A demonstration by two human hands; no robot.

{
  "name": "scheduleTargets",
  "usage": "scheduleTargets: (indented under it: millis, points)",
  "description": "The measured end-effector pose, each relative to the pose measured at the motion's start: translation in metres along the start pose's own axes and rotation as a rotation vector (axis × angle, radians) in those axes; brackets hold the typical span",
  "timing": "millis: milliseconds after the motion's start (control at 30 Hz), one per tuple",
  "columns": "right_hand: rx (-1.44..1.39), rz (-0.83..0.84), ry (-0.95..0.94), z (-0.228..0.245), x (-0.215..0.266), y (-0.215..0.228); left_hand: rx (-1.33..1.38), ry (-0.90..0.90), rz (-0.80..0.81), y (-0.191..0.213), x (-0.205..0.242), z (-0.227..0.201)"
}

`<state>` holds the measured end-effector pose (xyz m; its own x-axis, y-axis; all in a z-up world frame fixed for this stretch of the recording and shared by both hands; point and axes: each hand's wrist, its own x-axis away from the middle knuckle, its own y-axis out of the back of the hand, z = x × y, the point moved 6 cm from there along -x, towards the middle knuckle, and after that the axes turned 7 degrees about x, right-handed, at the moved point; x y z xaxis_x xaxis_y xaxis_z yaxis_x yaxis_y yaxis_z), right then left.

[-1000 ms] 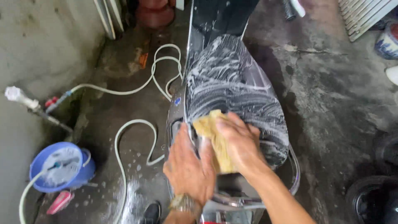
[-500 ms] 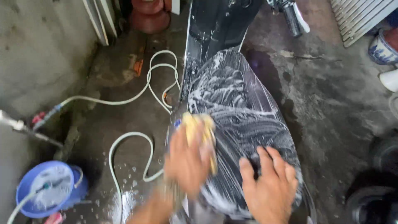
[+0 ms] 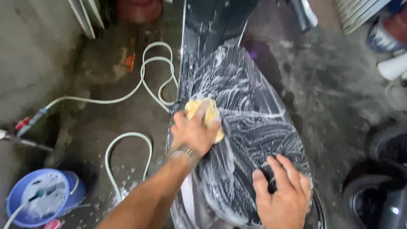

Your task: Scrubbing the seat and rear light of a motorcycle with a soapy sponge

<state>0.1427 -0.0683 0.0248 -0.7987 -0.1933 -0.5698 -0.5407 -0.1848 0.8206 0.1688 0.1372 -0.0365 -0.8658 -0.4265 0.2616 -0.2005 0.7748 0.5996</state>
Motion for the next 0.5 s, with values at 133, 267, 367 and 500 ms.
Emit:
scheduleTargets:
  millis: [133,267,367,500]
  points:
    - [-0.002,-0.051,-0.075,0.002,-0.012,-0.006,-0.219,-0.325,-0.396,0.007,0.017,-0.021]
    - [-0.035,-0.014,0.113,0.002,-0.012,-0.002,0.137,0.242,0.040,0.020,-0.029,-0.011]
    - [-0.006,-0.051,0.011,0.002,-0.008,0.000,-0.247,-0.249,-0.350,0.001,0.022,-0.026]
    - [-0.042,-0.067,0.036,0.000,-0.008,0.001,-0.114,-0.060,-0.167,-0.005,-0.002,-0.002]
